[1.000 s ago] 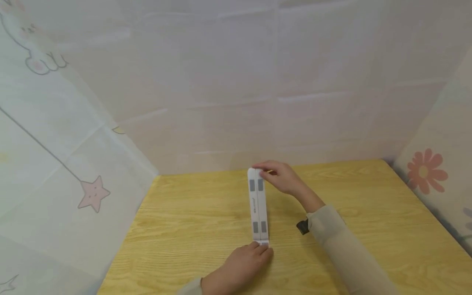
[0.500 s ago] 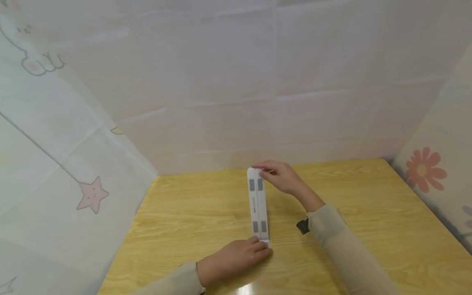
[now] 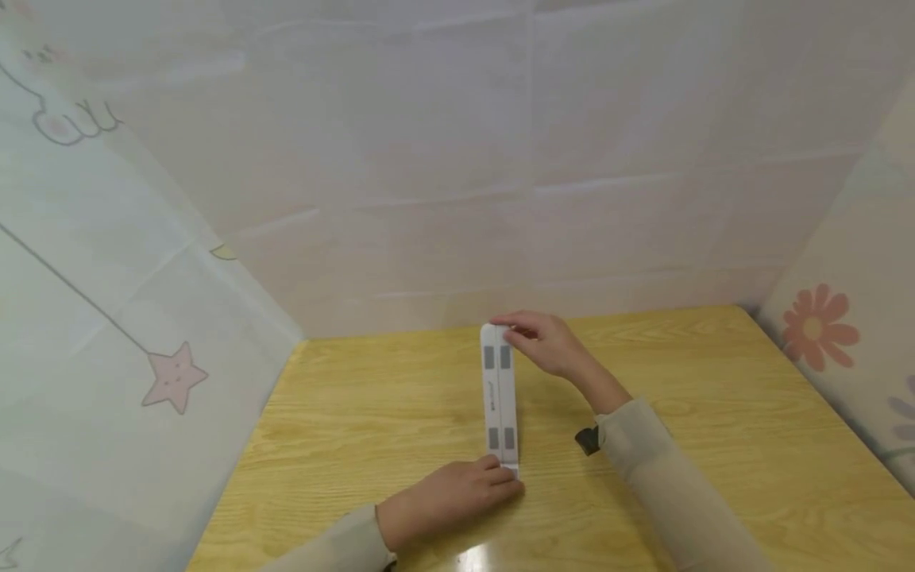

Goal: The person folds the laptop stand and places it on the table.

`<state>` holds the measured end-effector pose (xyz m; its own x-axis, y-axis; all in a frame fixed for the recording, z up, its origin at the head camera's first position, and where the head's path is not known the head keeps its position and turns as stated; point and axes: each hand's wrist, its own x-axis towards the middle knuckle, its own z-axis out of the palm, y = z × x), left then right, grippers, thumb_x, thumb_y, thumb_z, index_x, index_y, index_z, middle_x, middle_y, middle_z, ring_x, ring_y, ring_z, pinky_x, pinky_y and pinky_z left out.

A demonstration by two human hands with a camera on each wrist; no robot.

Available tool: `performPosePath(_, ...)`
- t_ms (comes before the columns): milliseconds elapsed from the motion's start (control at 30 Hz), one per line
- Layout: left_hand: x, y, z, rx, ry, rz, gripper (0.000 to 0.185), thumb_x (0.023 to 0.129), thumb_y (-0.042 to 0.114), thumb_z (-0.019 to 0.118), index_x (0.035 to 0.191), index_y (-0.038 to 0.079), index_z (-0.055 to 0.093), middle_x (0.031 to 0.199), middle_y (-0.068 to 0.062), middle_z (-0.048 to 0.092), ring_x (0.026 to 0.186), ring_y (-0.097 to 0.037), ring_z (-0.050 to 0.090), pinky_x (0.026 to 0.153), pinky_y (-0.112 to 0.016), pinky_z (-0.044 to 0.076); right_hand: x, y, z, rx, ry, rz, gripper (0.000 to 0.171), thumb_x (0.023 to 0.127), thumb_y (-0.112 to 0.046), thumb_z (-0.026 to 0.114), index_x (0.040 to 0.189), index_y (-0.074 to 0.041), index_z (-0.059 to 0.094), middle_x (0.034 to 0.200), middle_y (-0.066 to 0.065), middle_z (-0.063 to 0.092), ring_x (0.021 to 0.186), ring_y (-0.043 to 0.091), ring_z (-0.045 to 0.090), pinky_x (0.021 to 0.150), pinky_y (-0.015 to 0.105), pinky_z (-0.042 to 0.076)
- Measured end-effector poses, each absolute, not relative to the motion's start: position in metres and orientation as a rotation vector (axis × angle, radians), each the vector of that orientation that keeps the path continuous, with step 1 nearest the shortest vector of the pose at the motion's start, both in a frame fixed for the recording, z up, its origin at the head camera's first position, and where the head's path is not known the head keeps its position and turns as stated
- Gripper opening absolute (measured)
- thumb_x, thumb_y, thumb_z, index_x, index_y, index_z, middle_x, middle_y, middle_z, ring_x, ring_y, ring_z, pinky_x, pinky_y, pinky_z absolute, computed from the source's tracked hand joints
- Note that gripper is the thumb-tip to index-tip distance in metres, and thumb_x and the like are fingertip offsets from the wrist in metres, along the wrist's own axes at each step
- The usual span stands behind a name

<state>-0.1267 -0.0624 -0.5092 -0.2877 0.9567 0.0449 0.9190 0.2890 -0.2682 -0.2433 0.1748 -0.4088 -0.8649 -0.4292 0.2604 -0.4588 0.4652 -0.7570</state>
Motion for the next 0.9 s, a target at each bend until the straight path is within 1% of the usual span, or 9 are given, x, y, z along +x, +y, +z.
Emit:
performPosePath(233, -0.129, -0.068, -0.506, -1.759, -2.330, 0.322, 0.030, 0.101, 0.020, 0.062, 0.130, 0.024, 0.057, 0.122, 0.015, 0.061, 0.103, -0.004, 0.049, 0.074, -0.006, 0.045, -0.235, 0.176, -0.402, 0.742, -2.675, 1.360, 0.035, 0.105, -0.027, 0.057, 0.139, -0.021, 0.063, 0.140, 0.006, 0.061, 0.117, 0.027, 0.064, 0.094, 0.050, 0.055)
performPosePath(300, -0.129, -0.069, -0.505, -1.758, -2.301, 0.337, 0.030, 0.100, 0.019, 0.063, 0.130, 0.025, 0.057, 0.121, 0.016, 0.060, 0.103, -0.004, 0.048, 0.074, -0.007, 0.045, -0.233, 0.176, -0.400, 0.725, -2.670, 1.345, 0.035, 0.105, -0.026, 0.058, 0.139, -0.021, 0.063, 0.140, 0.007, 0.061, 0.116, 0.028, 0.064, 0.092, 0.050, 0.056)
performPosePath(433, -0.129, -0.071, -0.500, -1.767, -2.272, 0.363, 0.031, 0.100, 0.019, 0.063, 0.130, 0.025, 0.057, 0.121, 0.016, 0.060, 0.103, -0.005, 0.047, 0.076, -0.008, 0.045, -0.229, 0.175, -0.397, 0.691, -2.653, 1.314, 0.035, 0.105, -0.024, 0.058, 0.139, -0.018, 0.063, 0.138, 0.009, 0.063, 0.111, 0.029, 0.066, 0.087, 0.049, 0.057)
performPosePath(567, -0.129, -0.072, -0.498, -1.787, -2.305, 0.329, 0.030, 0.102, 0.019, 0.061, 0.130, 0.026, 0.056, 0.121, 0.016, 0.060, 0.102, -0.004, 0.047, 0.074, -0.008, 0.045, -0.223, 0.175, -0.394, 0.643, -2.658, 1.295, 0.034, 0.105, -0.025, 0.058, 0.139, -0.020, 0.063, 0.137, 0.008, 0.063, 0.107, 0.026, 0.067, 0.082, 0.045, 0.056)
performPosePath(667, -0.129, -0.074, -0.497, -1.807, -2.330, 0.288, 0.029, 0.102, 0.020, 0.060, 0.131, 0.026, 0.057, 0.120, 0.016, 0.061, 0.100, -0.004, 0.047, 0.073, -0.007, 0.044, -0.220, 0.175, -0.393, 0.619, -2.666, 1.293, 0.034, 0.105, -0.025, 0.058, 0.138, -0.023, 0.063, 0.137, 0.007, 0.063, 0.101, 0.022, 0.067, 0.078, 0.041, 0.054)
performPosePath(800, -0.127, -0.076, -0.495, -1.824, -2.328, 0.286, 0.029, 0.102, 0.019, 0.060, 0.130, 0.026, 0.057, 0.122, 0.016, 0.061, 0.101, -0.004, 0.048, 0.076, -0.007, 0.044, -0.215, 0.176, -0.392, 0.612, -2.665, 1.284, 0.035, 0.105, -0.025, 0.059, 0.139, -0.021, 0.063, 0.134, 0.007, 0.065, 0.084, 0.019, 0.063, 0.069, 0.037, 0.049)
performPosePath(900, -0.125, -0.078, -0.492, -1.830, -2.320, 0.295, 0.028, 0.102, 0.018, 0.061, 0.129, 0.025, 0.057, 0.123, 0.016, 0.062, 0.104, -0.004, 0.050, 0.081, -0.008, 0.045, -0.212, 0.176, -0.390, 0.597, -2.662, 1.279, 0.034, 0.104, -0.023, 0.059, 0.138, -0.021, 0.064, 0.128, 0.007, 0.068, 0.074, 0.018, 0.059, 0.062, 0.035, 0.046)
